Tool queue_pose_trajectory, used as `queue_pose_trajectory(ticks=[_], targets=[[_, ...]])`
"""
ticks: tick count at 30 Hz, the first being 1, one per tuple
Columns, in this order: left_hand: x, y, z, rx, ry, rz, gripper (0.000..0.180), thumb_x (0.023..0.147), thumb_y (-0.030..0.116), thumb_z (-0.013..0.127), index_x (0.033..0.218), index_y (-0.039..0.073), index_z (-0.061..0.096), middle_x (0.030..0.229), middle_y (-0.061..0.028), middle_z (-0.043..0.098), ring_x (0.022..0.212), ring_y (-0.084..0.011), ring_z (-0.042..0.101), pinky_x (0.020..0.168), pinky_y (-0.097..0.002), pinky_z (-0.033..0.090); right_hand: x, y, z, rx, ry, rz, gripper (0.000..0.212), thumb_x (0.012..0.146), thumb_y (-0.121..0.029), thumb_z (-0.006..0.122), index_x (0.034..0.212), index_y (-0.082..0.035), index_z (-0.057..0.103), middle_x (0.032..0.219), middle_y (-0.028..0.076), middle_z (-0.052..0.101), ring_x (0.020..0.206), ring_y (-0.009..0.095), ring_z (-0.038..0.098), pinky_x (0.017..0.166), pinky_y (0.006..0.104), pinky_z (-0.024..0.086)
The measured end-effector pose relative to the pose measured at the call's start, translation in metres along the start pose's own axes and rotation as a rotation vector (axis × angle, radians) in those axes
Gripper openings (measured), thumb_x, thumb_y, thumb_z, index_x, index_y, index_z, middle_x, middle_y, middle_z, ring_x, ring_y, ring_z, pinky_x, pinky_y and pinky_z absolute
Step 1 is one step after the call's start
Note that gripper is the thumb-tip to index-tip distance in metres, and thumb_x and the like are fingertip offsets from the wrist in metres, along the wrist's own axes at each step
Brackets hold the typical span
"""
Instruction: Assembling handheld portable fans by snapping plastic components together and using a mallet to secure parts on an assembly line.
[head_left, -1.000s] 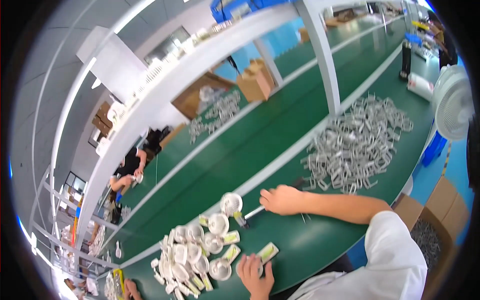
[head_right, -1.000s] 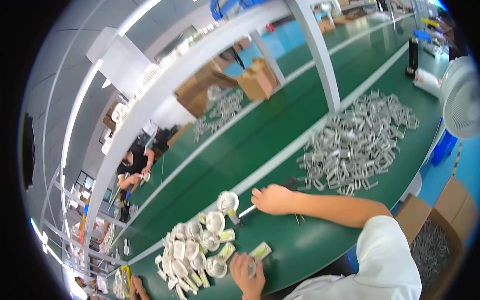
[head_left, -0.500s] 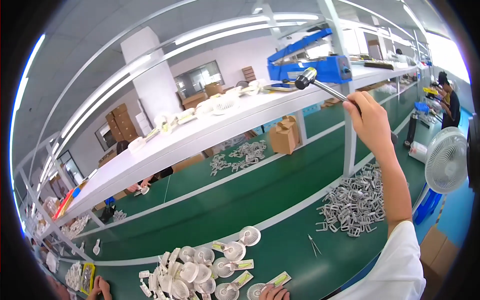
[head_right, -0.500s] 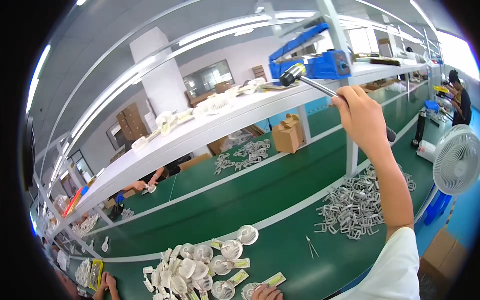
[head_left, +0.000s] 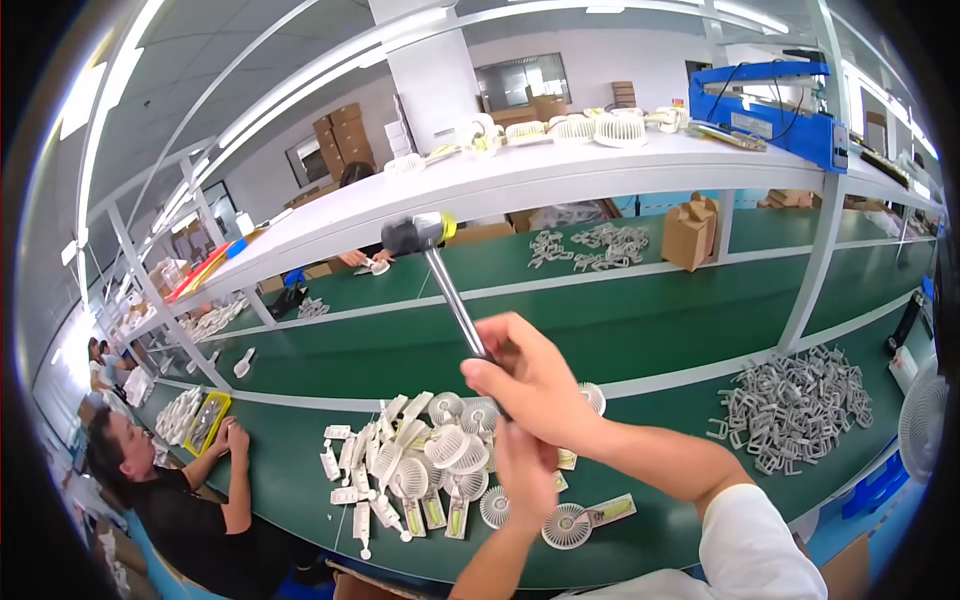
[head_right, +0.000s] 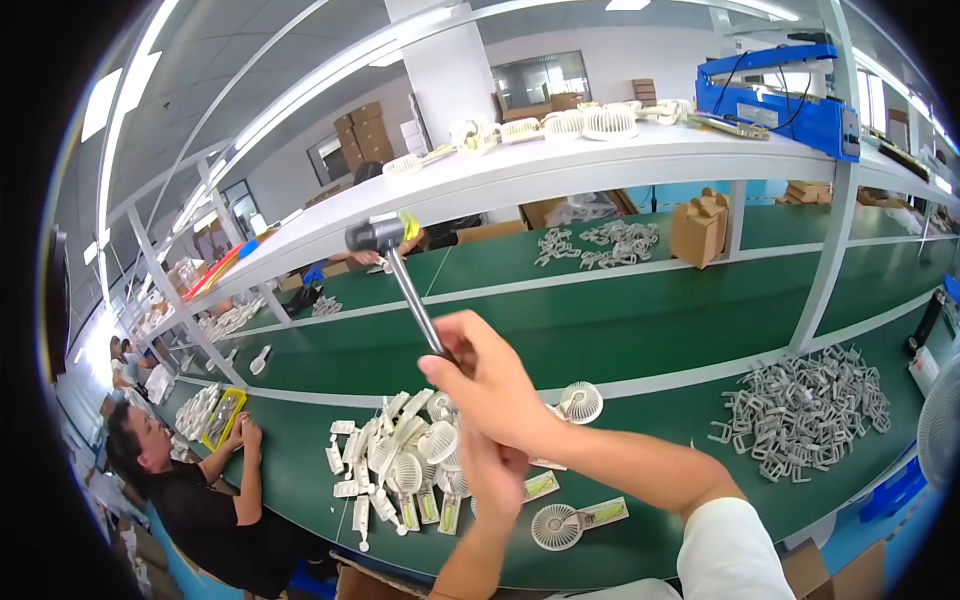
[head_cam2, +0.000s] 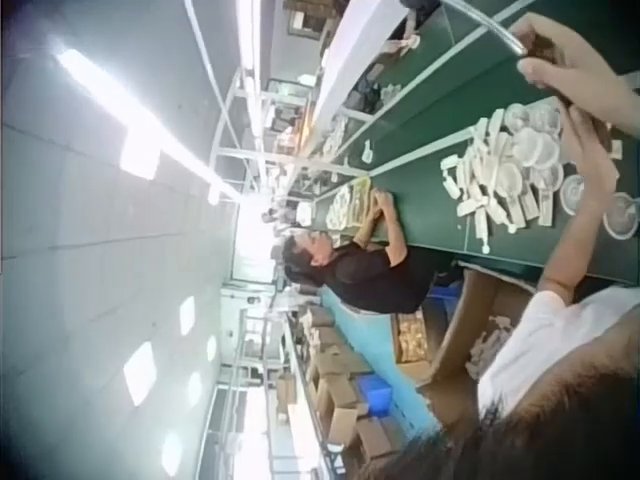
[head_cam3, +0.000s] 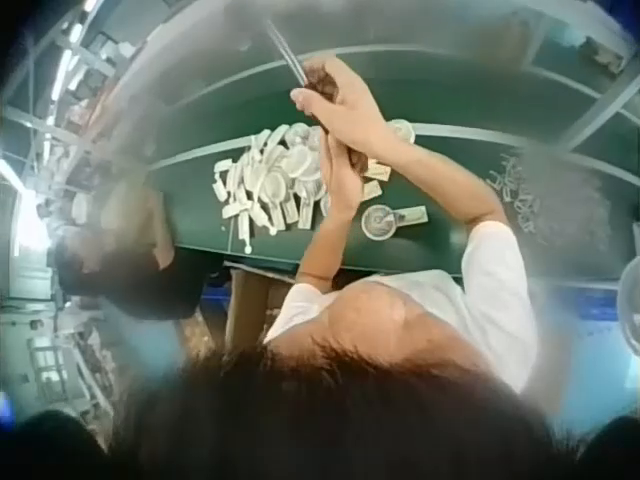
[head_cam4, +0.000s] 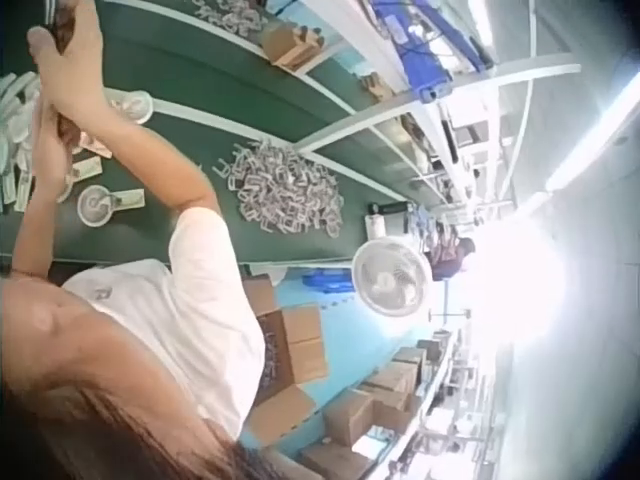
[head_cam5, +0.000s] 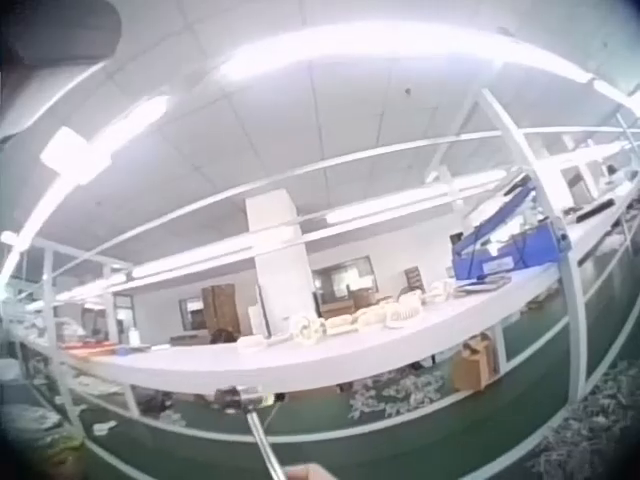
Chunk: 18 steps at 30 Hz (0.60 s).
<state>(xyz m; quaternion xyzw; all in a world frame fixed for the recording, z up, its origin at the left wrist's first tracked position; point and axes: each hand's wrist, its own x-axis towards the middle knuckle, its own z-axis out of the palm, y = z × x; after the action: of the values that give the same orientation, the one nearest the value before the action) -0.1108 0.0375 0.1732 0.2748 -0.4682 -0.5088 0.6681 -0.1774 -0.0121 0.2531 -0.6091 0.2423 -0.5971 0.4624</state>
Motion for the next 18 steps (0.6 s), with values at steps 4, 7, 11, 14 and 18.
queue_pose_trajectory(ticks=[4,7,11,14,18], targets=[[0.035,0.028,-0.031,0.016,-0.101,0.085,0.035,0.11,0.042,0.042,0.111,0.008,0.051,0.075,0.005,0.048,0.059,-0.0027,0.041,0.051,-0.0196,0.032,-0.014,-0.008,-0.025,-0.495,-0.018,-0.289,0.048,0.099,-0.021,0.067,0.14,0.0,0.052,0.116,0.014,0.062,0.105,0.02,0.062,0.092,0.0342,0.051],[0.031,0.021,-0.012,0.025,-0.068,0.313,0.039,0.11,0.043,0.043,0.113,0.006,0.05,0.082,-0.0002,0.054,0.069,-0.0089,0.051,0.059,-0.0236,0.042,-0.037,-0.001,-0.02,-0.171,-0.209,-0.086,0.05,0.101,-0.029,0.063,0.139,0.001,0.052,0.122,0.017,0.062,0.112,0.022,0.062,0.094,0.036,0.05],[0.009,0.011,0.006,0.115,-0.223,0.294,0.042,0.109,0.043,0.045,0.116,0.002,0.05,0.092,-0.0054,0.059,0.075,-0.0124,0.057,0.064,-0.0245,0.045,-0.084,-0.037,-0.046,0.007,-0.072,-0.12,0.043,0.106,-0.029,0.057,0.136,0.002,0.054,0.118,0.012,0.066,0.108,0.02,0.064,0.093,0.0338,0.052],[-0.018,-0.007,0.027,0.36,-0.633,0.164,0.045,0.107,0.039,0.05,0.125,-0.002,0.052,0.099,-0.0088,0.062,0.079,-0.0141,0.061,0.066,-0.0271,0.049,-0.139,-0.039,-0.088,-0.097,0.132,-0.141,0.034,0.107,-0.025,0.054,0.131,-0.002,0.056,0.114,0.007,0.066,0.088,0.011,0.066,0.069,0.026,0.055],[-0.049,-0.037,0.067,0.39,-0.955,0.367,0.057,0.094,0.022,0.072,0.139,-0.004,0.05,0.105,-0.0153,0.07,0.079,-0.0215,0.063,0.067,-0.0357,0.051,-0.189,-0.055,-0.158,0.12,0.429,-0.439,0.03,0.108,-0.04,0.05,0.114,-0.01,0.051,0.095,0.005,0.064,0.067,0.017,0.062,0.055,0.0333,0.052]])
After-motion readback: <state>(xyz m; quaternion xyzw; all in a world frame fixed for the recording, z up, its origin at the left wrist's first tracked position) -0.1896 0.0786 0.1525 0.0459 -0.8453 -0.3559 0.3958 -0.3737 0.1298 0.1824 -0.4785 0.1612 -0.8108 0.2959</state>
